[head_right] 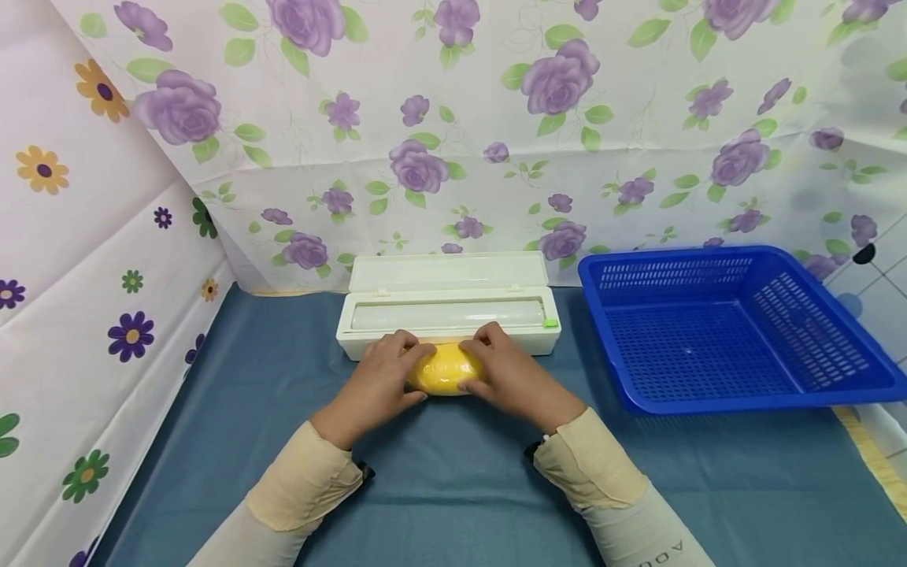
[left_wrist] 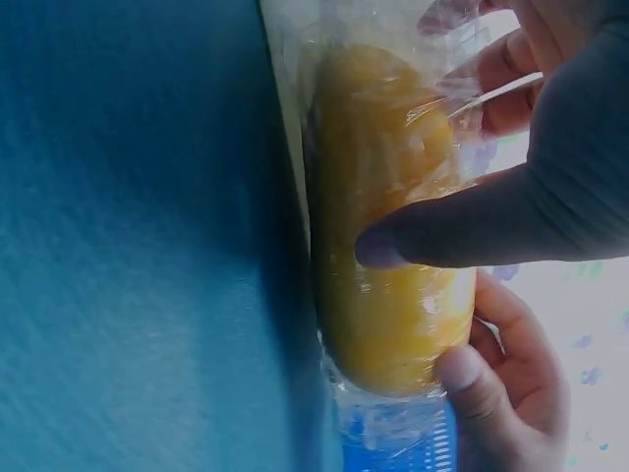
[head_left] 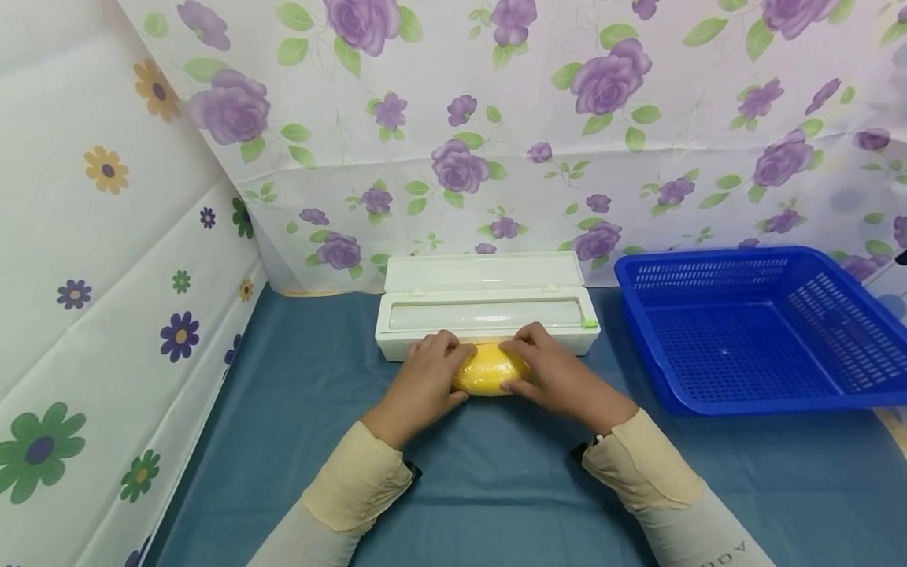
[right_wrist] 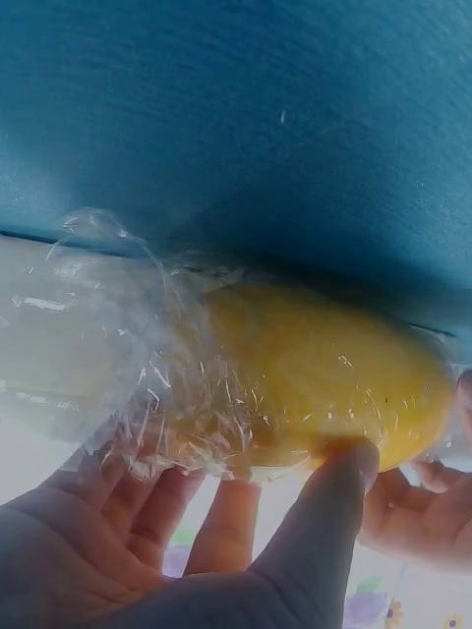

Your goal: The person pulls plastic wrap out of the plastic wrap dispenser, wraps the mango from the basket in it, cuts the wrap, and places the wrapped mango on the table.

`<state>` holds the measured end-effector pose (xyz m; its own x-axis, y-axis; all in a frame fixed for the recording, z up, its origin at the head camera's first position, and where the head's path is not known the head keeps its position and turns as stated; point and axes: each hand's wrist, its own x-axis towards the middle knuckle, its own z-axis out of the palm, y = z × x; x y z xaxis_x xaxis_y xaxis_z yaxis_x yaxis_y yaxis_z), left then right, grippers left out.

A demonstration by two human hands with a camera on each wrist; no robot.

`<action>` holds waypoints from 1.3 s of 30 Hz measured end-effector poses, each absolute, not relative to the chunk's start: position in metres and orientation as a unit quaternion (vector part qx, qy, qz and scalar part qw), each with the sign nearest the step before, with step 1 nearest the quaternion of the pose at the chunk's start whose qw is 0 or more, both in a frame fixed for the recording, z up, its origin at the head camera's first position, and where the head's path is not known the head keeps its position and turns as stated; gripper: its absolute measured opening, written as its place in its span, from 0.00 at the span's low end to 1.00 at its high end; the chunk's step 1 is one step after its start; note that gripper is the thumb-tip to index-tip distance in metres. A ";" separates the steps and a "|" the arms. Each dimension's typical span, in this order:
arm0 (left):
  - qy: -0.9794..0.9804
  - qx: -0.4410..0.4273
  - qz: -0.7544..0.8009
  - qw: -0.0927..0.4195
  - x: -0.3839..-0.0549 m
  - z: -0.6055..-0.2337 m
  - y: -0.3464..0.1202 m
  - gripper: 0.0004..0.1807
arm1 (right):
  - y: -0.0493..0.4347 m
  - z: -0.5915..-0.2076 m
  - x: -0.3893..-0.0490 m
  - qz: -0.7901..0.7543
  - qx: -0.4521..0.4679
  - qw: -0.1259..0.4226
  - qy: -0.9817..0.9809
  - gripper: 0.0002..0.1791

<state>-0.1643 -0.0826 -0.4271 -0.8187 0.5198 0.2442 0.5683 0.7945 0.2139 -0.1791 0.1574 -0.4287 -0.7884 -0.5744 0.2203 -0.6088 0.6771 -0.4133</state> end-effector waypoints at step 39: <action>-0.930 -0.266 -0.246 -0.056 -0.169 -0.422 -0.093 0.27 | 0.163 -0.426 -0.182 0.202 0.335 0.042 -0.919 0.24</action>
